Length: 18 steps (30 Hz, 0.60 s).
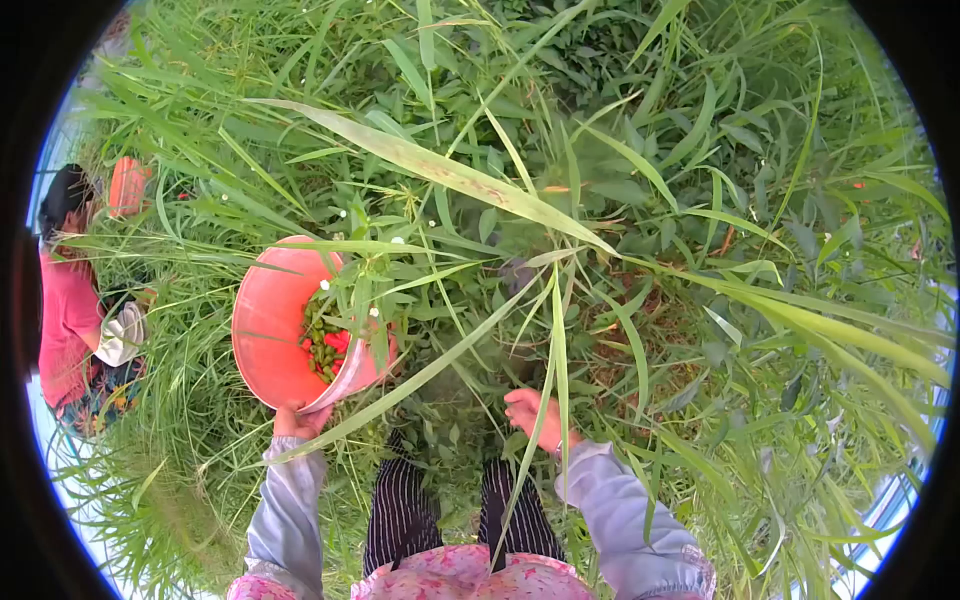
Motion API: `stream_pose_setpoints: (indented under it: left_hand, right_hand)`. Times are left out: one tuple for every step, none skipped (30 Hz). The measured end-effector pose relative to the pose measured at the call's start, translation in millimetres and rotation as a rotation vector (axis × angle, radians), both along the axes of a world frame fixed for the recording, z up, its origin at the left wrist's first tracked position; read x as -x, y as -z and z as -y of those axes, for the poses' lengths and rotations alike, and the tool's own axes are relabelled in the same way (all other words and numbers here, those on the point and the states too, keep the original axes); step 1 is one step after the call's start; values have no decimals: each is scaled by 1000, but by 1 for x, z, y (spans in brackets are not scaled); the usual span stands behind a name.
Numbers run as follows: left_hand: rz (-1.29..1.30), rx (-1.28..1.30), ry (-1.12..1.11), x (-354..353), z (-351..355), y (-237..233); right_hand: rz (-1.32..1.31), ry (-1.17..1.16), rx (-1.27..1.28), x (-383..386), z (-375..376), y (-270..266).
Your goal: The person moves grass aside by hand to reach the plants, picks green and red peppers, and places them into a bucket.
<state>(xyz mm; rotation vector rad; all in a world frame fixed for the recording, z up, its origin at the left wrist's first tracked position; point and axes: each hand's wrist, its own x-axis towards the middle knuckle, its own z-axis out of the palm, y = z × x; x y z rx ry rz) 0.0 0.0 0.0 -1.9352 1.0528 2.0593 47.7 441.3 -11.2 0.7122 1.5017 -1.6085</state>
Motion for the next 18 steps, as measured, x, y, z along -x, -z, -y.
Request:
stream_pose_setpoints:
  left_hand:
    - [28,55,43,12,3,-25]
    - [-20,78,93,23,8,-46]
    - [-91,-95,153,34,-40,28]
    - [-95,-54,138,44,-29,22]
    - [-81,-26,117,50,-27,18]
    - [-91,-10,93,57,-21,17]
    - [-122,-21,70,72,-31,33]
    - [-142,-18,51,82,-36,44]
    - [-159,-35,50,83,-33,69]
    - [-182,-53,42,80,-28,107]
    - [-210,-75,29,80,-30,134]
    - [-218,-101,79,80,-38,143]
    - [-223,-116,125,76,-41,146]
    - [-227,-122,170,69,-37,143]
    - [-194,-135,208,70,-38,133]
    - [-165,-154,246,71,-47,123]
    - [-131,-179,285,70,-51,117]
    - [-87,-219,284,68,-41,131]
  right_hand:
    - [51,31,-2,-2,10,-7]
    - [13,62,53,-15,18,2]
    - [-9,25,-144,-13,-44,16]
    - [5,-29,-168,-11,-31,26]
    - [38,-92,-203,-16,-20,27]
    - [-24,-47,-215,-18,2,21]
    - [-153,-192,-311,-18,3,33]
    - [-118,-184,-337,-24,7,38]
    - [-77,-177,-355,-16,22,27]
    - [-91,-141,-320,-23,34,34]
    - [-112,-107,-288,-30,44,47]
    - [-127,-74,-255,-39,50,51]
    - [-73,-67,-224,-39,56,45]
    - [-17,-62,-183,-37,64,41]
    - [18,-51,-134,-24,70,36]
    - [125,-25,-123,-12,73,26]
    - [63,-9,-144,-8,74,25]
    - [-1,8,-167,-5,73,24]
